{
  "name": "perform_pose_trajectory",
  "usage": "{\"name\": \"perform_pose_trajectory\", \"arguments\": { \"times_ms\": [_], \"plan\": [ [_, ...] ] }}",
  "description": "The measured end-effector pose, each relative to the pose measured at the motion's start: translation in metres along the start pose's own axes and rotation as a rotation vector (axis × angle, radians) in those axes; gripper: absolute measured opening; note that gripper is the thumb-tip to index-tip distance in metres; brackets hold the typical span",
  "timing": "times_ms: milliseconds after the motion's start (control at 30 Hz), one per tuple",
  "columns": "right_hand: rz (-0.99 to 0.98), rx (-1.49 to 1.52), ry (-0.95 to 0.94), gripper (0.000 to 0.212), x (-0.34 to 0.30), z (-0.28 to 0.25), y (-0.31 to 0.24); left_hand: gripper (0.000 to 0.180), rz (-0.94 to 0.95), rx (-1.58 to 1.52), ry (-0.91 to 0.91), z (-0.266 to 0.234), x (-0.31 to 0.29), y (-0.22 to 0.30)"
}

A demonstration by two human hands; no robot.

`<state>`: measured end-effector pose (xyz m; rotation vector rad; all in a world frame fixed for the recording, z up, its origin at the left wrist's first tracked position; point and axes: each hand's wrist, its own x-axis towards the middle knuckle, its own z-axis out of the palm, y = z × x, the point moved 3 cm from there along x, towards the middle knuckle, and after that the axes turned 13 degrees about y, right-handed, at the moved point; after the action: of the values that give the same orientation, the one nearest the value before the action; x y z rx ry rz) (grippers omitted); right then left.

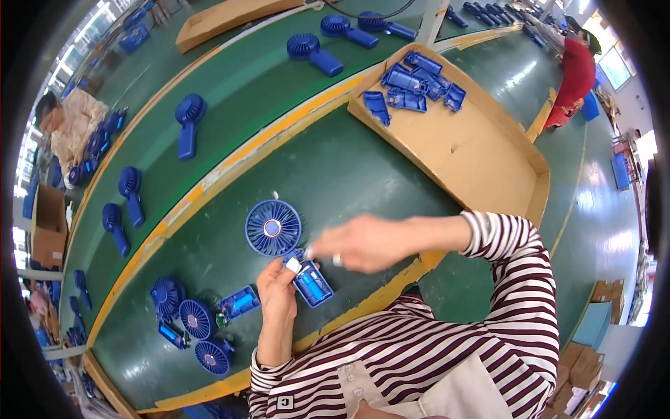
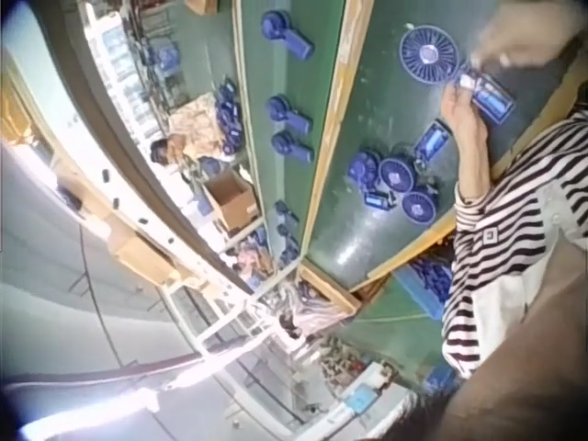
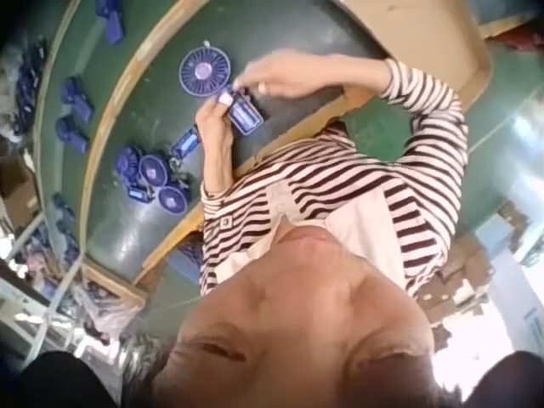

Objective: The person assembles portable fans on a conveyor line, fitting the internal components and wires into the fan bodies, snapping on the plastic covers, testing the fans, and placing the assembled fans onto the conveyor belt.

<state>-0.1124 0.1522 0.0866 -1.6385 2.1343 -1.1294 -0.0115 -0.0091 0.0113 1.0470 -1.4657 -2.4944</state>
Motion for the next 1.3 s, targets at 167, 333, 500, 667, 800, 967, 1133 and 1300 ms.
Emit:
{"name": "perform_pose_trajectory", "arguments": {
  "times_ms": [167,333,500,667,800,967,1133,1300],
  "plan": [
    [0.597,-0.816,0.463,0.021,-0.022,-0.136,0.115,0.025,-0.006,0.018,0.022,-0.005,0.004,0.002],
    [0.615,-1.204,0.354,0.012,-0.064,-0.158,0.206,0.027,-0.031,0.007,0.005,-0.007,0.002,-0.005],
    [0.406,-1.390,0.304,0.010,-0.067,-0.143,0.213,0.031,-0.040,-0.010,0.050,-0.014,-0.002,-0.007],
    [0.347,-1.561,0.346,0.033,-0.068,-0.147,0.171,0.031,-0.127,-0.076,0.064,-0.011,0.006,-0.008],
    [0.209,-0.814,0.672,0.050,-0.021,-0.110,0.065,0.029,-0.147,-0.055,0.000,-0.011,0.005,0.001],
    [0.557,0.558,0.445,0.049,0.004,-0.011,0.007,0.026,-0.191,-0.032,0.000,-0.016,0.005,-0.010],
    [0.709,0.863,0.357,0.042,0.009,0.059,0.016,0.018,-0.216,0.014,0.057,-0.012,-0.003,-0.009],
    [0.334,-0.101,0.398,0.048,0.010,0.061,-0.008,0.015,-0.198,-0.063,0.083,-0.013,-0.001,-0.018]
  ]
}}
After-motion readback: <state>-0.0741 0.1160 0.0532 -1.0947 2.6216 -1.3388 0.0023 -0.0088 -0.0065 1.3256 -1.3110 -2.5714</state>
